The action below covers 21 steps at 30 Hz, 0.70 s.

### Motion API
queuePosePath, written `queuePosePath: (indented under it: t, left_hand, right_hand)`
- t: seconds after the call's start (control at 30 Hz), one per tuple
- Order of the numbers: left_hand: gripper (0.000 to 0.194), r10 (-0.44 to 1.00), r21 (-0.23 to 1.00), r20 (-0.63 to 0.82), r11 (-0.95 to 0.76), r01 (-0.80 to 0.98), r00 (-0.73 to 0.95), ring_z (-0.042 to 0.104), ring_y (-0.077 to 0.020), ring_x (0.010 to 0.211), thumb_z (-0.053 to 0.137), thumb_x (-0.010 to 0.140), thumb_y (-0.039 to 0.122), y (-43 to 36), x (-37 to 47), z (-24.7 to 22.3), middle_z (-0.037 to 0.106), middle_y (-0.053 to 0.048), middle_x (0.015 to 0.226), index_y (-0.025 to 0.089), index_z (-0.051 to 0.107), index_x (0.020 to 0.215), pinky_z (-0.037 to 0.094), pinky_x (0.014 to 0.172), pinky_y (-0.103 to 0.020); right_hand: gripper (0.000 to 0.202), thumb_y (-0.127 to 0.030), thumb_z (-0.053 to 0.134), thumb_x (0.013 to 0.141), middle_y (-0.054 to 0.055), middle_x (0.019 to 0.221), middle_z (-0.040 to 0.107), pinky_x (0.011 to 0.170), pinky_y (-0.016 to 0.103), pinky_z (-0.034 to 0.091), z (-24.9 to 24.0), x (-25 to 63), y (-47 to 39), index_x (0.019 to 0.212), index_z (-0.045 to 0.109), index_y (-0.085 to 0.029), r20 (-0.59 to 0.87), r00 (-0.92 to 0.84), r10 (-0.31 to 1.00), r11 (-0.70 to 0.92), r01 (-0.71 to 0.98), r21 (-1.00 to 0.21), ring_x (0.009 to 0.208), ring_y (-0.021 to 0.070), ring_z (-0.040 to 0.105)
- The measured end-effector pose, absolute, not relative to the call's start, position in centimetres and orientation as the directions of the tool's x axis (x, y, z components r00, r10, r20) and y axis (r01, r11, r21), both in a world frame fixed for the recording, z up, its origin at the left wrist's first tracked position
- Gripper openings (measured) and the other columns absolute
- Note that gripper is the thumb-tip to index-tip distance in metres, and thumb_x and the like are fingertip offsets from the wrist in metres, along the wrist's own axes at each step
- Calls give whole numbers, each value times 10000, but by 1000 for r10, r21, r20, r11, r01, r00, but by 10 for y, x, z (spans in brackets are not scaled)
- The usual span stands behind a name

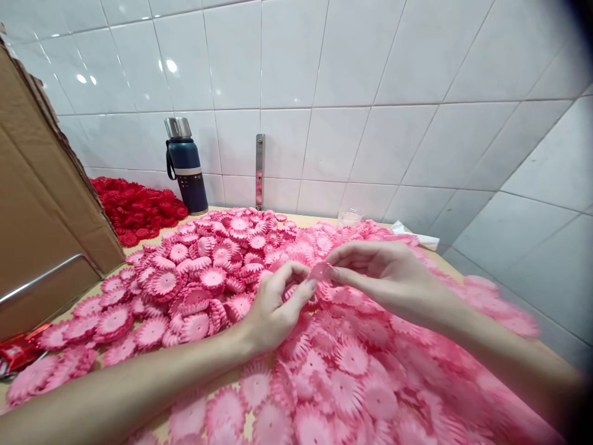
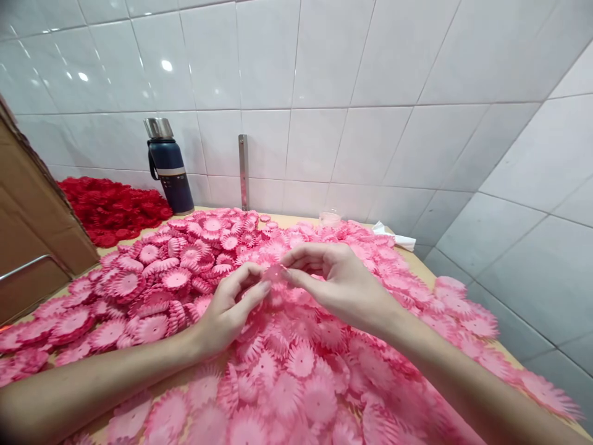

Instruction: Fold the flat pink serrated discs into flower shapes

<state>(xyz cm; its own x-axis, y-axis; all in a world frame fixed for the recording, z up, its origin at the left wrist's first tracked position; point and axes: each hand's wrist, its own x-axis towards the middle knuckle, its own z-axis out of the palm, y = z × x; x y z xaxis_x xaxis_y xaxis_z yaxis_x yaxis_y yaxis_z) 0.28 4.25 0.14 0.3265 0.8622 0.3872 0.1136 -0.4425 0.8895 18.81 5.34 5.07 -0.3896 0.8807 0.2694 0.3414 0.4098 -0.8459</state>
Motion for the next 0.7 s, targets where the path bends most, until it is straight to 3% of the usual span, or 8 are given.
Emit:
queuePosePath:
  t: [0.1,0.2,0.3,0.4,0.6,0.7]
  left_hand:
    - [190,844,865,416,-482,139,339,490,-115,668,446,941,315,41,3,3,547,-8,752,164,554,900,414,646,-244]
    - [165,834,843,451,-515,154,320,530,-129,717,454,939,292,42,3,3,577,-24,799,161,554,932,437,695,-255]
    - [154,829,831,473,-532,161,297,555,-140,767,469,935,284,44,3,2,599,-41,848,157,555,938,454,733,-267]
    - [165,813,814,498,-558,160,301,578,-156,821,487,930,297,45,3,-1,617,-55,892,157,572,944,463,769,-287]
    - [98,764,747,585,-638,188,272,594,-165,833,558,892,239,46,4,-3,644,-46,871,167,620,913,462,808,-320]
    - [69,742,718,620,-668,198,255,592,-161,851,580,873,191,46,5,-2,641,-53,890,157,632,902,460,817,-317]
  right_hand:
    - [177,-319,703,776,35,877,684,735,297,523,50,188,55,903,640,-213,309,-333,891,423,357,-833,816,180,637]
    - [117,-310,677,796,15,744,648,628,273,482,52,187,53,773,623,-209,403,-278,872,488,434,-757,701,153,595]
    - [137,-319,629,836,14,708,661,590,272,457,55,185,48,751,664,-216,395,-315,863,504,498,-705,662,149,588]
    - [105,-320,694,777,24,782,702,636,285,483,57,183,44,822,709,-226,364,-384,849,525,526,-669,721,175,621]
    - [136,-311,640,828,40,855,710,722,304,523,53,184,46,898,699,-211,301,-424,854,479,419,-771,805,189,657]
    - [194,-323,678,798,27,809,686,652,295,521,49,186,50,947,631,-208,301,-367,880,441,400,-803,736,177,642]
